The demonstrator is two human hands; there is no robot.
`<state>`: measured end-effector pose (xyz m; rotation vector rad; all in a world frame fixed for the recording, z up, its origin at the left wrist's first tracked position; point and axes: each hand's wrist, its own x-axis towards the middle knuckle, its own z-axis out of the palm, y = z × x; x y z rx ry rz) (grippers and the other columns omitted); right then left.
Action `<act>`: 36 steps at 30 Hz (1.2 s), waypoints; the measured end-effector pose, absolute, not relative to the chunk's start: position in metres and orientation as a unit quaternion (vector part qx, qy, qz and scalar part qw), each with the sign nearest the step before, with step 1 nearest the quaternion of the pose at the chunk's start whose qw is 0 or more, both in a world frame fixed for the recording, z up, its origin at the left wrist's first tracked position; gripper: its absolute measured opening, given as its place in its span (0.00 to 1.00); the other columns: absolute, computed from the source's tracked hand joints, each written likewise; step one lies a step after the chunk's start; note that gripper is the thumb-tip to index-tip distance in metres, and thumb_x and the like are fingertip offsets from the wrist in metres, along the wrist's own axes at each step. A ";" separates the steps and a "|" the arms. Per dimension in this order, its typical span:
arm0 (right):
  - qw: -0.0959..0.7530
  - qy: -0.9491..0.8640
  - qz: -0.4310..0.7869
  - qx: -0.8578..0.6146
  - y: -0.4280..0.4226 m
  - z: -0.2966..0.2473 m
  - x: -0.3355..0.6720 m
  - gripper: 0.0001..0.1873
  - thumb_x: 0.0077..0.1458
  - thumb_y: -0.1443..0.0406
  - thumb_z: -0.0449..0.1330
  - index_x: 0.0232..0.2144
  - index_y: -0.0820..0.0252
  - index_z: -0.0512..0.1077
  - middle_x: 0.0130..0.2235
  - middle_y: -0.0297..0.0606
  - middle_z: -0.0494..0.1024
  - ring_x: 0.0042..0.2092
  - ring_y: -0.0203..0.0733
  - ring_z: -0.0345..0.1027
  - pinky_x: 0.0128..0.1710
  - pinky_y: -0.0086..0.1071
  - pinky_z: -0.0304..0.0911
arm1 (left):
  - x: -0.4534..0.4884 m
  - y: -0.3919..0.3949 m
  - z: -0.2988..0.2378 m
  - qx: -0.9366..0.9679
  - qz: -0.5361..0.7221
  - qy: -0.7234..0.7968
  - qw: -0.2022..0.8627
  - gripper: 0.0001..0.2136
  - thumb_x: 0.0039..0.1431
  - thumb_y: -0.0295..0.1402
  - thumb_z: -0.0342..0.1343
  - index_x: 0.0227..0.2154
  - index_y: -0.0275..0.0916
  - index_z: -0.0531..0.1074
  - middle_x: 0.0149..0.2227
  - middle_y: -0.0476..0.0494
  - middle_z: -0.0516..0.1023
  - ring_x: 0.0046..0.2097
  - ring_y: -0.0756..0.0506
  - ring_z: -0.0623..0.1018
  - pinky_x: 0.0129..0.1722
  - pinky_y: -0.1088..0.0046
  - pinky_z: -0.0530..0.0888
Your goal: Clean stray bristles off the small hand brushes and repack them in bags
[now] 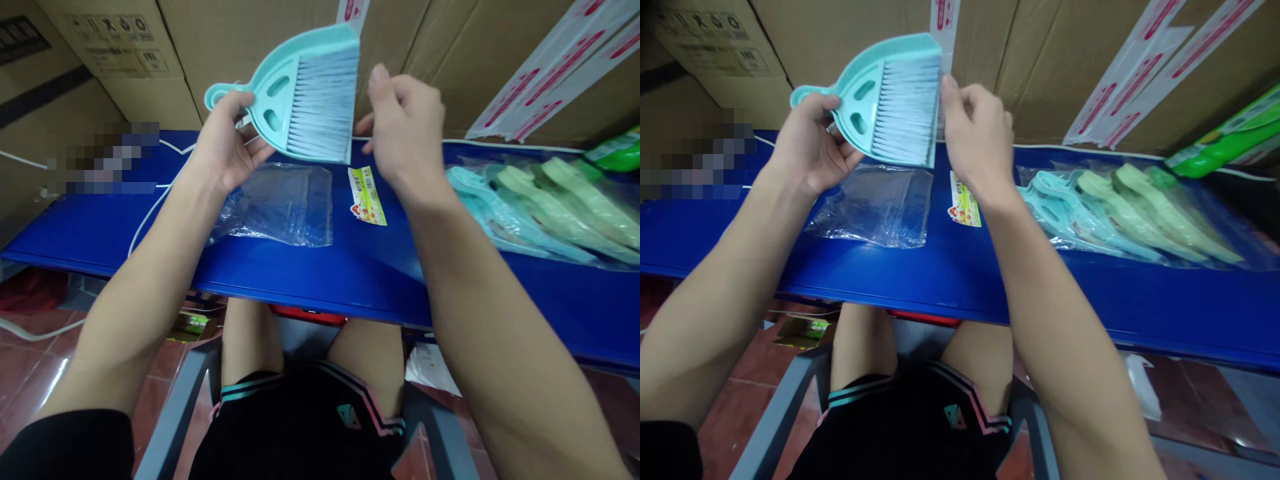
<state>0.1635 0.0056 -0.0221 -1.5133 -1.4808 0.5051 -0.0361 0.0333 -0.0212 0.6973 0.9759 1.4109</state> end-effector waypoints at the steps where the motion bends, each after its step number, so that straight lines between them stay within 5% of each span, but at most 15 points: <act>1: 0.417 -0.614 0.146 -0.654 0.004 -0.019 0.171 0.17 0.70 0.53 0.54 0.35 0.56 0.73 0.46 0.48 0.80 0.57 0.58 0.73 0.65 0.58 0.64 | -0.037 0.033 -0.020 0.294 0.619 0.423 0.593 0.04 0.63 0.31 0.56 0.39 0.46 0.70 0.24 0.50 0.74 0.42 0.44 0.81 0.52 0.65 0.83; 4: 0.269 -0.661 0.077 -0.697 0.006 -0.023 0.190 0.08 0.58 0.63 0.66 0.28 0.58 0.74 0.36 0.47 0.77 0.58 0.65 0.72 0.65 0.67 0.58 | -0.041 0.033 -0.016 0.288 0.638 0.429 0.571 0.02 0.68 0.31 0.53 0.36 0.43 0.68 0.24 0.52 0.72 0.36 0.49 0.77 0.50 0.72 0.80; 10: 0.165 -0.689 0.124 -0.695 0.035 -0.055 0.210 0.28 0.39 0.60 0.80 0.16 0.58 0.62 0.28 0.41 0.72 0.64 0.72 0.63 0.68 0.77 0.45 | -0.042 0.036 -0.016 0.281 0.643 0.447 0.555 0.05 0.69 0.32 0.53 0.35 0.42 0.67 0.26 0.50 0.72 0.34 0.50 0.76 0.44 0.74 0.78; 14: 0.134 -0.692 0.139 -0.695 0.045 -0.063 0.210 0.25 0.42 0.59 0.79 0.21 0.57 0.64 0.34 0.44 0.76 0.66 0.73 0.61 0.68 0.77 0.41 | -0.039 0.036 -0.018 0.284 0.636 0.461 0.551 0.07 0.67 0.33 0.53 0.31 0.43 0.66 0.26 0.48 0.73 0.36 0.49 0.75 0.40 0.75 0.75; 18: 0.124 -0.689 0.121 -0.704 0.044 -0.063 0.206 0.19 0.43 0.60 0.78 0.33 0.57 0.73 0.42 0.45 0.80 0.63 0.71 0.67 0.67 0.77 0.48 | -0.040 0.035 -0.019 0.291 0.628 0.470 0.547 0.07 0.66 0.33 0.54 0.30 0.45 0.65 0.25 0.47 0.72 0.42 0.47 0.78 0.40 0.75 0.76; 22: 0.152 -0.687 0.123 -0.700 0.039 -0.061 0.203 0.28 0.45 0.70 0.72 0.51 0.54 0.76 0.48 0.43 0.81 0.59 0.66 0.72 0.64 0.73 0.58 | -0.041 0.034 -0.019 0.293 0.633 0.469 0.542 0.07 0.65 0.33 0.55 0.30 0.46 0.65 0.29 0.46 0.75 0.47 0.45 0.81 0.41 0.73 0.79; 27: 0.191 -0.665 0.110 -0.713 0.020 -0.047 0.197 0.40 0.51 0.78 0.61 0.66 0.53 0.69 0.49 0.46 0.80 0.55 0.58 0.75 0.60 0.59 0.68 | -0.041 0.034 -0.018 0.294 0.633 0.472 0.538 0.08 0.68 0.33 0.53 0.30 0.43 0.66 0.28 0.48 0.73 0.40 0.47 0.80 0.38 0.74 0.79; 33: 0.391 -0.628 0.141 -0.658 0.009 -0.024 0.195 0.38 0.53 0.79 0.59 0.65 0.55 0.65 0.37 0.37 0.78 0.46 0.47 0.73 0.55 0.44 0.68 | -0.040 0.034 -0.017 0.292 0.637 0.472 0.535 0.08 0.69 0.32 0.53 0.31 0.43 0.67 0.30 0.48 0.73 0.39 0.47 0.79 0.44 0.71 0.80; 36: 0.518 -0.576 0.236 -0.587 0.012 -0.018 0.192 0.32 0.56 0.76 0.58 0.60 0.48 0.61 0.47 0.36 0.77 0.44 0.40 0.71 0.47 0.35 0.67 | -0.042 0.034 -0.017 0.285 0.622 0.468 0.559 0.07 0.69 0.33 0.52 0.32 0.43 0.67 0.30 0.48 0.73 0.45 0.48 0.79 0.50 0.71 0.80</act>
